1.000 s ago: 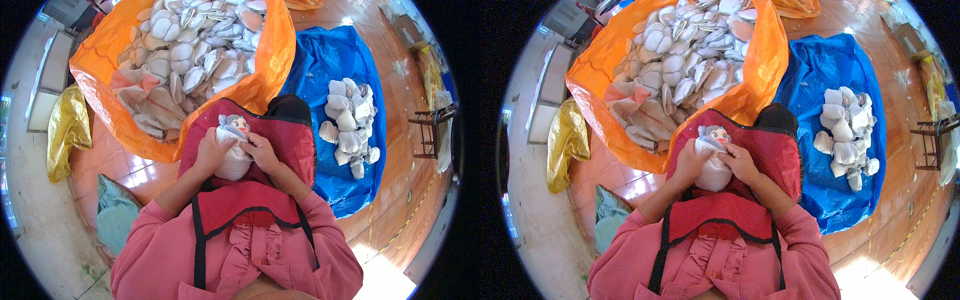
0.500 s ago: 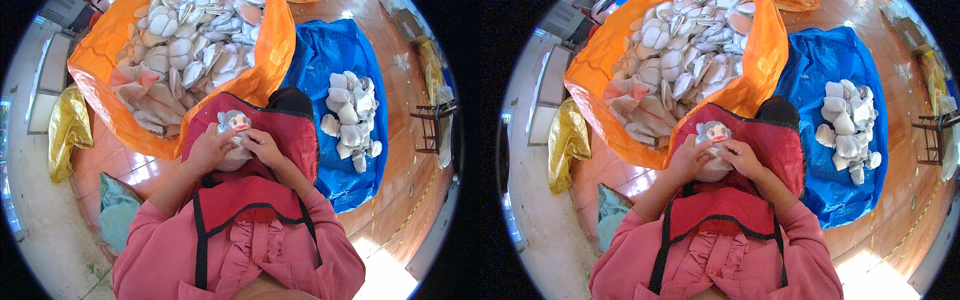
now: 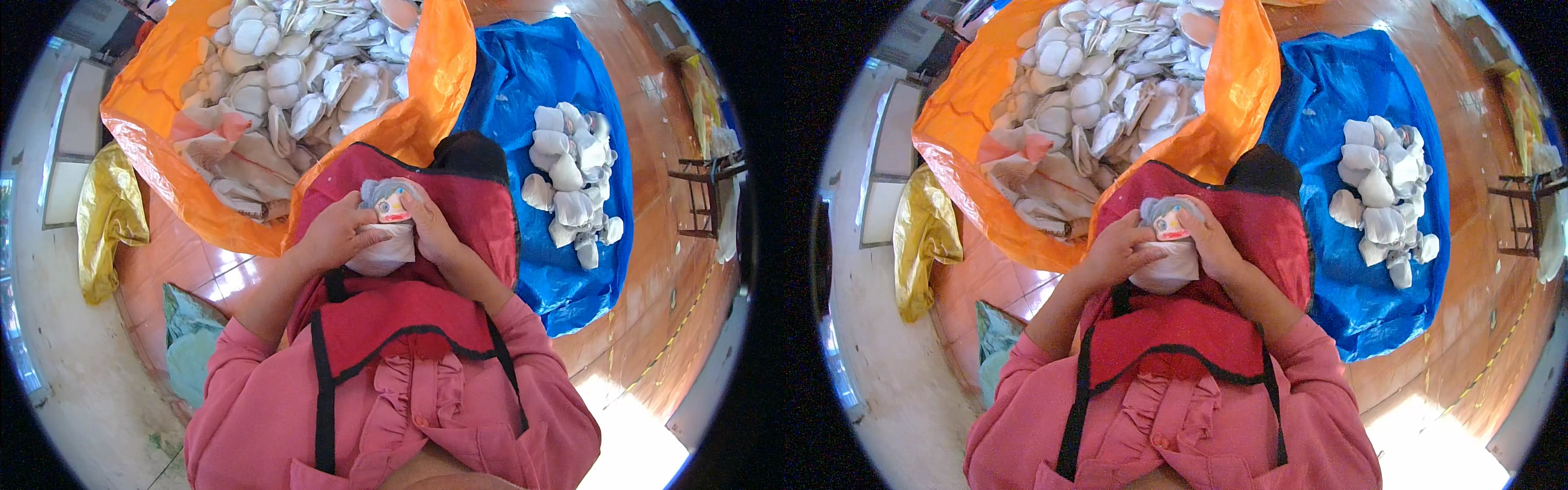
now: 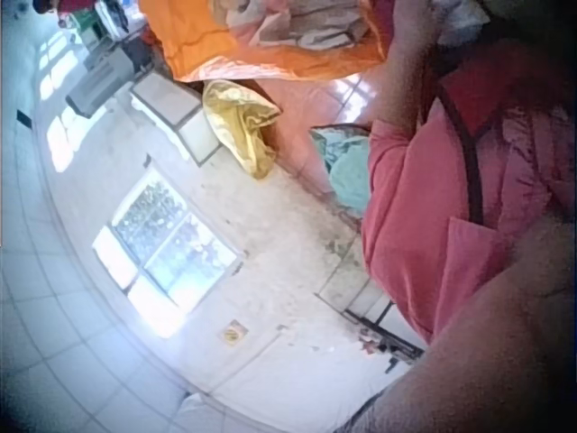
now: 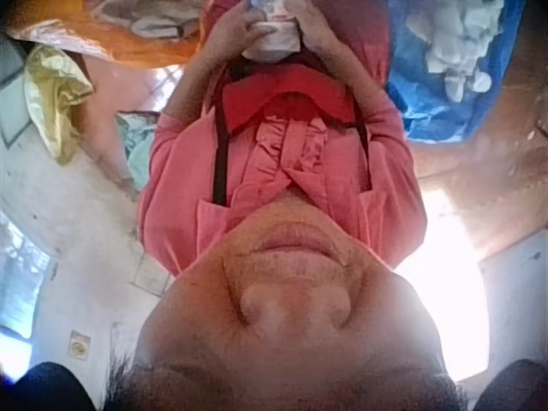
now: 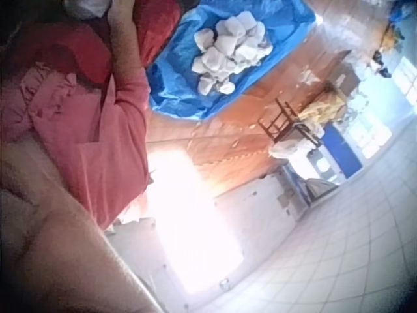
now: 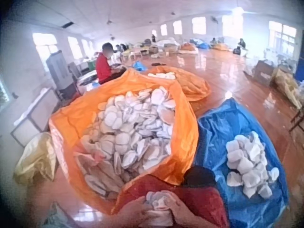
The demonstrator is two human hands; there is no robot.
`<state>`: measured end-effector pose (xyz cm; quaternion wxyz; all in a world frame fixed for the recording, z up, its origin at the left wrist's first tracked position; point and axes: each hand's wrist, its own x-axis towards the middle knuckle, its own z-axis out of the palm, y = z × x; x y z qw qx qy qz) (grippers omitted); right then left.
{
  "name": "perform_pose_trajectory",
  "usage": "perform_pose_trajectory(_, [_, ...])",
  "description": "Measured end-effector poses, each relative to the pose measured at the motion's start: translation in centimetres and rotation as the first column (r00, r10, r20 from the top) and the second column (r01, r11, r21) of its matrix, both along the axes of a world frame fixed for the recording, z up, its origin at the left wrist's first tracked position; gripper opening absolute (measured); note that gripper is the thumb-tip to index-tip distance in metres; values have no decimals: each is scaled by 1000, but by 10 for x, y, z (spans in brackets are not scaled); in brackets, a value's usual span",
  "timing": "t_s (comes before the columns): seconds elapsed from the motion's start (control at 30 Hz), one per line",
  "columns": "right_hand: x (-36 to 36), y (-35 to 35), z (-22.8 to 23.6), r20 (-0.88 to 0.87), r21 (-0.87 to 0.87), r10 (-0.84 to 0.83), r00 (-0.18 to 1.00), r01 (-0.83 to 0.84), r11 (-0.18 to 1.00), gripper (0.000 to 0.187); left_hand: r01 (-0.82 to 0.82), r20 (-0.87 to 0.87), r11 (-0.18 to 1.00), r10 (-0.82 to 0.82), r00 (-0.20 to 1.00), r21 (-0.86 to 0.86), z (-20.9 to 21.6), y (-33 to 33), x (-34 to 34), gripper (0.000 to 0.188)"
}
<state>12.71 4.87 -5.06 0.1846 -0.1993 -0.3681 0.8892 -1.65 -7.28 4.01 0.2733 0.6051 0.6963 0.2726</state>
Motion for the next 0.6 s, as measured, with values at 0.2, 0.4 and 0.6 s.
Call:
perform_pose_trajectory(0.2, [3,3,1,79,-173,-7,997,21,985,33,207,198,954,-165,966,-216,-7,6,-19,27])
perform_pose_trajectory(0.4, [2,13,10,81,-207,-161,984,175,963,33,-559,664,724,652,366,-403,-32,1,-33,25])
perform_pose_trajectory(0.6, [-1,2,13,124,-38,84,989,-80,996,45,-676,854,558,473,-217,-481,-62,0,-27,36])
